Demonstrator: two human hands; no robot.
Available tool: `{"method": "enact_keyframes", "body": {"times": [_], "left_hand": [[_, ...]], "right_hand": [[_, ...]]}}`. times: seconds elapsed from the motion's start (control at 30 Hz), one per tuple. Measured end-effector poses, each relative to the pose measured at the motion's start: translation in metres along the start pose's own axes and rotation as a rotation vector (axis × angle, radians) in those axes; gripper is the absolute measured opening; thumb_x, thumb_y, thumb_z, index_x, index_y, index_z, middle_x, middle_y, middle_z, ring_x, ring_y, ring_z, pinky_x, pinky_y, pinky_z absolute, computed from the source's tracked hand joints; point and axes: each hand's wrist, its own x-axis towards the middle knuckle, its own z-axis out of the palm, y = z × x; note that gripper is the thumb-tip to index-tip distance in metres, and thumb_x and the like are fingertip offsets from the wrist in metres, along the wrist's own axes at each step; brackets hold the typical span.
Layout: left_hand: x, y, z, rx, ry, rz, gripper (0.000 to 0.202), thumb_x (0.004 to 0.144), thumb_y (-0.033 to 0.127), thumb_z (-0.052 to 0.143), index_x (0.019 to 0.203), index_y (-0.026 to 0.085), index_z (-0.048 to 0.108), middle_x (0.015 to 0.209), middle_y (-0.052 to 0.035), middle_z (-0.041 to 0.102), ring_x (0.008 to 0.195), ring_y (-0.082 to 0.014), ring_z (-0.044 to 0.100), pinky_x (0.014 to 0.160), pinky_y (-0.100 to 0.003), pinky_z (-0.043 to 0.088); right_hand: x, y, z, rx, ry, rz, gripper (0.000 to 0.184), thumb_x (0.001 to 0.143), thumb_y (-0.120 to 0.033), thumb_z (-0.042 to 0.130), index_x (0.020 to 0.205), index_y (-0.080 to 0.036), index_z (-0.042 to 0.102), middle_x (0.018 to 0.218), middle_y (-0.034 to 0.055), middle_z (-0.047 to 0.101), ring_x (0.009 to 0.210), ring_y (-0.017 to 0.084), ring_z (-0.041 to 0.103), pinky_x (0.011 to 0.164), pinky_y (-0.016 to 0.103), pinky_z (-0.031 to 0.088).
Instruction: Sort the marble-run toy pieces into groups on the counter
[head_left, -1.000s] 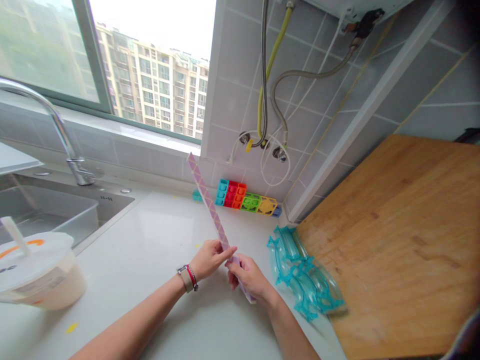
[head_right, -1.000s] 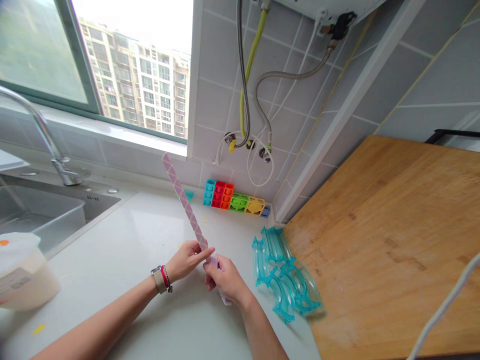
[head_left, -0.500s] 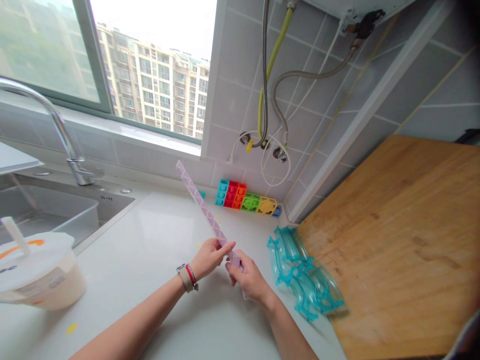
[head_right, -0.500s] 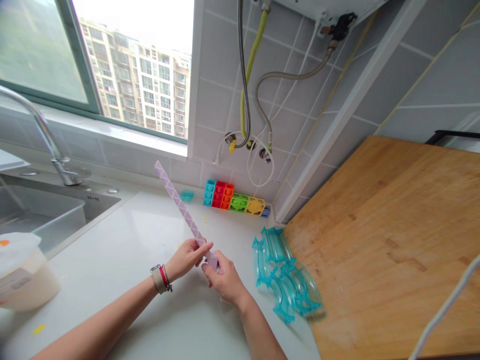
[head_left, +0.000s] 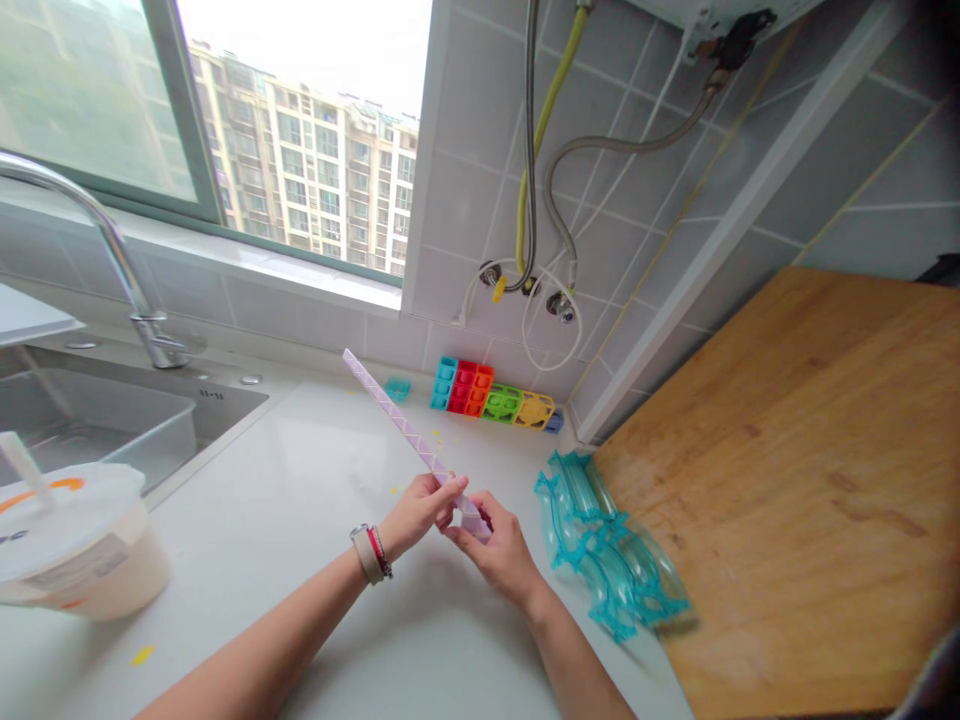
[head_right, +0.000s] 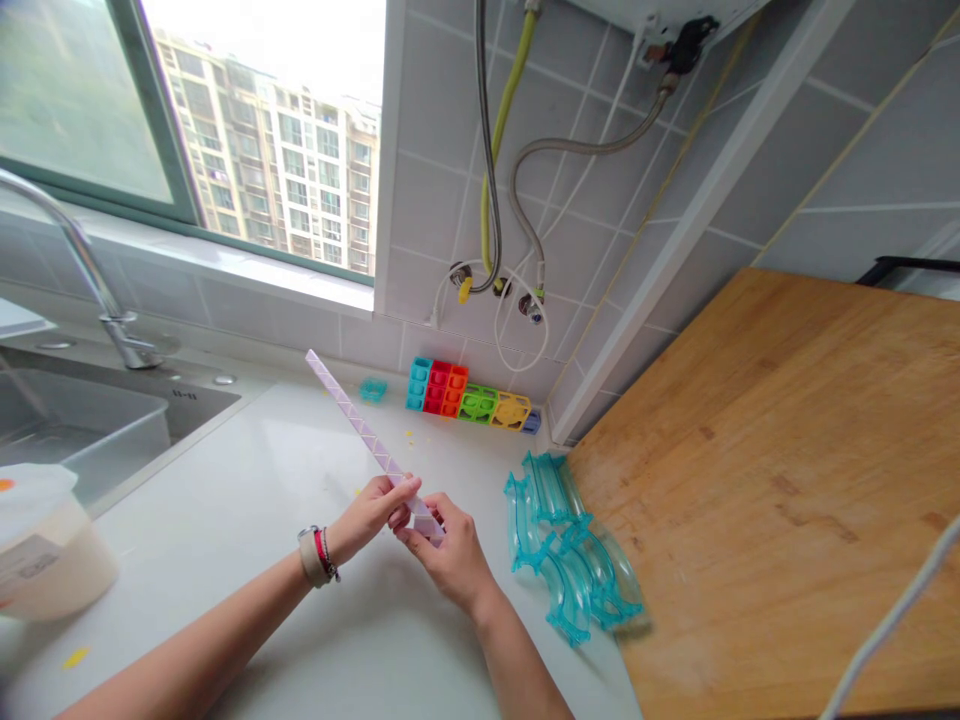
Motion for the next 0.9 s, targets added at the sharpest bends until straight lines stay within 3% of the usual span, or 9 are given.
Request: {"method": "enact_keyframes", "body": {"times": [0.3, 0.67, 0.9], "left_hand": [[-0.005, 0.01, -0.002, 0.074, -0.068, 0.072, 0.043, 0.081, 0.055, 0.07, 0.068, 0.016, 0.058, 0.055, 0.0037, 0.053, 0.051, -0.0104, 0.047, 0.051, -0.023, 0.033], [-0.007, 0.014, 0.002, 0.143, -0.012, 0.083, 0.043, 0.083, 0.049, 0.068, 0.06, 0.018, 0.051, 0.051, 0.0068, 0.042, 0.05, -0.0085, 0.036, 0.05, -0.023, 0.027], [-0.008, 0.017, 0.005, 0.128, 0.032, 0.066, 0.041, 0.081, 0.05, 0.07, 0.062, 0.017, 0.054, 0.053, 0.0051, 0.048, 0.052, -0.0098, 0.042, 0.05, -0.023, 0.03]], "right_hand": [[0.0, 0.007, -0.003, -0.082, -0.009, 0.07, 0.037, 0.086, -0.051, 0.071, 0.102, -0.017, 0.072, 0.08, 0.0004, 0.069, 0.068, 0.015, 0.057, 0.065, 0.025, 0.044], [0.002, 0.012, 0.0, -0.123, 0.028, 0.103, 0.045, 0.083, -0.057, 0.072, 0.103, -0.016, 0.074, 0.075, 0.0006, 0.066, 0.068, 0.017, 0.054, 0.066, 0.026, 0.044], [0.002, 0.015, 0.001, -0.237, 0.102, 0.136, 0.036, 0.079, -0.054, 0.076, 0.082, -0.019, 0.069, 0.063, -0.0038, 0.058, 0.059, 0.013, 0.045, 0.057, 0.024, 0.035]]}}
